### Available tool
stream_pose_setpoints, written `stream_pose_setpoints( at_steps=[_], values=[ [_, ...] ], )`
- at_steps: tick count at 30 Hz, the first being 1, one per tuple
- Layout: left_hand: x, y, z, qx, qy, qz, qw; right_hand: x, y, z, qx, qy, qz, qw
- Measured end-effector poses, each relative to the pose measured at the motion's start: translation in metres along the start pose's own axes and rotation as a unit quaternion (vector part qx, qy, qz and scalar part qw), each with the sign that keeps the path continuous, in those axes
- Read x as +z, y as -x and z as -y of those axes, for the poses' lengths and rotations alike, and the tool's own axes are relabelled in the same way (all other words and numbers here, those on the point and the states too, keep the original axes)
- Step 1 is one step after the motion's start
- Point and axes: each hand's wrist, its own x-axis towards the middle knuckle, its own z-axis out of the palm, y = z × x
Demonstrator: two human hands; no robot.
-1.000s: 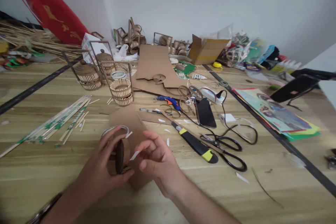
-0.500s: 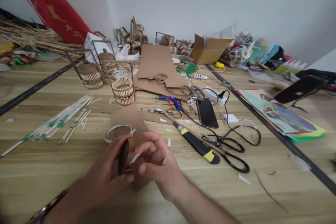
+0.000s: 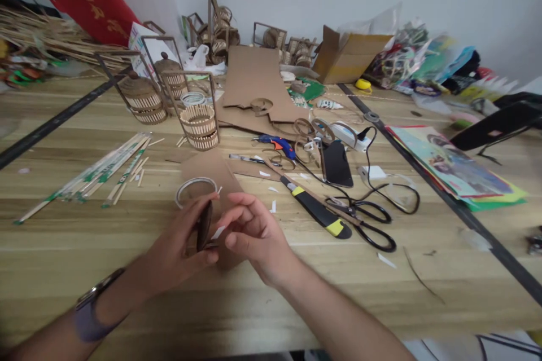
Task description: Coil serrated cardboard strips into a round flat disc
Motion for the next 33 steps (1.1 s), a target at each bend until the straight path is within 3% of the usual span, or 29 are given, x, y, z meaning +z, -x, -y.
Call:
stream_pose_setpoints(
  at_steps=[15, 33],
  values=[
    [0.0002, -0.0009, -0.0022, -0.007, 0.018, -0.004, 1.0, 0.0002, 0.0009, -0.0016, -0.004, 0.035, -0.018, 0.999],
    [-0.0017, -0.0009, -0.0061, -0.016, 0.015, 0.004, 1.0, 0.0027, 0.0, -0.0009, 0.033, -0.011, -0.033, 0.999]
  ],
)
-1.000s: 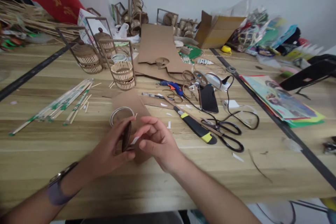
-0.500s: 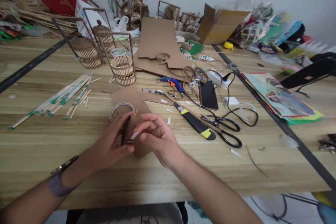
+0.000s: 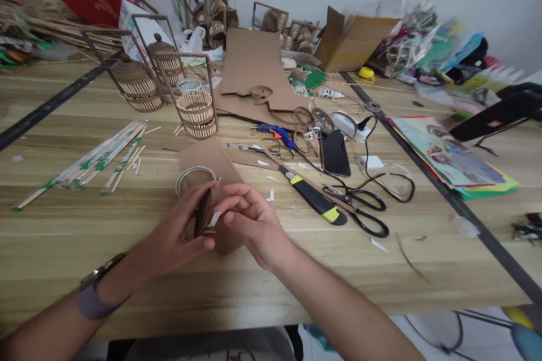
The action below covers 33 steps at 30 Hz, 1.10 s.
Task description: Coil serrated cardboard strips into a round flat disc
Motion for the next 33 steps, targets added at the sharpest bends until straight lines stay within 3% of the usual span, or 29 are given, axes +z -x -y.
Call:
stream_pose_setpoints(
  at_steps=[17, 33],
  values=[
    [0.001, 0.0, -0.0033, -0.005, 0.013, 0.003, 1.0, 0.0011, 0.0, -0.0038, 0.017, -0.011, -0.016, 1.0],
    [0.0005, 0.0036, -0.0079, -0.062, 0.054, 0.005, 0.997, 0.0005, -0.0018, -0.0066, -0.006, 0.008, -0.04, 0.999]
  ],
)
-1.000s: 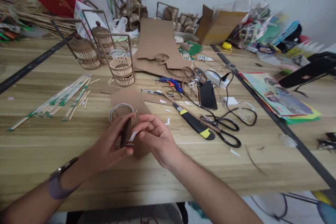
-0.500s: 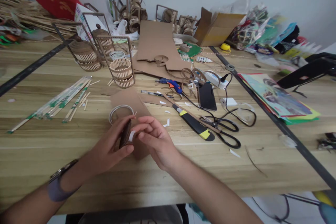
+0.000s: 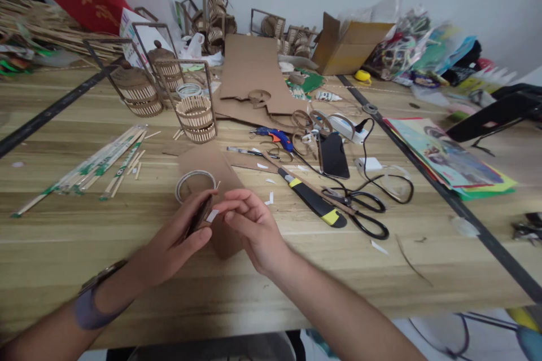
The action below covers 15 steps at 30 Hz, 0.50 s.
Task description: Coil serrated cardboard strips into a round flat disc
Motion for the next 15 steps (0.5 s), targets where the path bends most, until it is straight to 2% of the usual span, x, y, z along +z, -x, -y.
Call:
stream_pose_setpoints(
  at_steps=[4, 6, 8, 11, 13, 15],
  values=[
    [-0.0001, -0.0011, 0.002, -0.014, 0.019, -0.002, 1.0, -0.0035, 0.0004, 0.0002, -0.054, 0.087, -0.009, 0.995],
    [-0.0008, -0.0018, 0.0027, -0.018, 0.028, 0.005, 0.999, -0.0054, 0.0017, 0.0007, -0.102, 0.159, -0.004, 0.982],
    [-0.0022, -0.0022, 0.0025, -0.017, 0.038, 0.013, 0.999, -0.0067, 0.0031, 0.0017, -0.174, 0.253, 0.0, 0.952],
    [-0.0042, -0.0023, 0.0017, -0.013, 0.056, 0.028, 0.998, -0.0075, 0.0045, 0.0043, -0.294, 0.378, -0.001, 0.878],
    [-0.0048, -0.0021, 0.0021, -0.012, 0.069, 0.032, 0.997, -0.0077, 0.0045, 0.0068, -0.34, 0.42, 0.007, 0.841],
    [-0.0048, -0.0018, 0.0037, -0.01, 0.085, 0.033, 0.996, -0.0081, 0.0044, 0.0094, -0.361, 0.443, 0.021, 0.82]
  ],
)
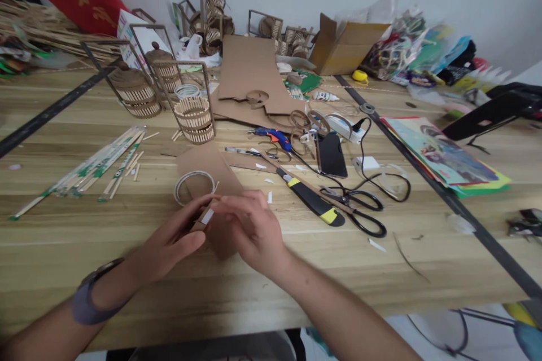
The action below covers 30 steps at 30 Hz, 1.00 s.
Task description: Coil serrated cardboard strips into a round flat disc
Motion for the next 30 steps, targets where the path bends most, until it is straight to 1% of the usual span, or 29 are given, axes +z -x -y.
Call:
stream_pose_setpoints(
  at_steps=[5, 8, 10, 11, 13, 15, 16, 18, 20, 22, 23, 25, 26, 28, 30],
  values=[
    [-0.001, 0.0, 0.006, 0.008, 0.057, 0.029, 0.998, -0.004, 0.0, 0.0, -0.046, 0.062, 0.026, 0.997],
    [-0.003, 0.001, 0.006, 0.008, 0.09, 0.044, 0.995, -0.004, -0.001, -0.002, -0.092, 0.086, 0.023, 0.992],
    [-0.003, 0.002, 0.004, 0.019, 0.093, 0.06, 0.994, -0.004, -0.002, -0.004, -0.1, 0.105, 0.021, 0.989],
    [-0.003, 0.003, 0.004, 0.023, 0.085, 0.069, 0.994, -0.005, -0.004, -0.005, -0.084, 0.113, 0.017, 0.99],
    [-0.002, 0.004, 0.002, 0.022, 0.062, 0.078, 0.995, -0.008, -0.007, -0.006, -0.013, 0.109, -0.003, 0.994],
    [0.0, 0.003, 0.003, 0.006, 0.041, 0.067, 0.997, -0.01, -0.009, -0.006, 0.059, 0.071, -0.031, 0.995],
    [0.001, 0.002, 0.004, 0.0, 0.034, 0.055, 0.998, -0.011, -0.009, -0.005, 0.079, 0.045, -0.035, 0.995],
    [0.003, -0.001, 0.008, 0.006, 0.014, 0.033, 0.999, -0.011, -0.008, -0.003, 0.089, -0.001, -0.012, 0.996],
    [0.004, -0.004, 0.01, 0.025, -0.006, 0.024, 0.999, -0.008, -0.006, -0.001, 0.095, -0.029, 0.041, 0.994],
    [0.005, -0.006, 0.01, 0.045, -0.021, 0.02, 0.999, -0.004, -0.003, -0.001, 0.123, -0.047, 0.078, 0.988],
    [0.005, -0.006, 0.009, 0.055, -0.03, 0.018, 0.998, -0.001, -0.001, -0.001, 0.146, -0.06, 0.086, 0.984],
    [0.003, -0.006, 0.008, 0.072, -0.06, 0.01, 0.996, 0.004, 0.001, -0.003, 0.199, -0.117, 0.089, 0.969],
    [0.003, -0.006, 0.007, 0.081, -0.079, 0.007, 0.994, 0.006, 0.002, -0.003, 0.227, -0.162, 0.09, 0.956],
    [0.001, -0.005, 0.006, 0.1, -0.117, -0.001, 0.988, 0.01, 0.003, -0.004, 0.273, -0.261, 0.095, 0.921],
    [0.0, -0.004, 0.006, 0.113, -0.145, -0.01, 0.983, 0.013, 0.003, -0.004, 0.297, -0.335, 0.094, 0.889]
  ],
)
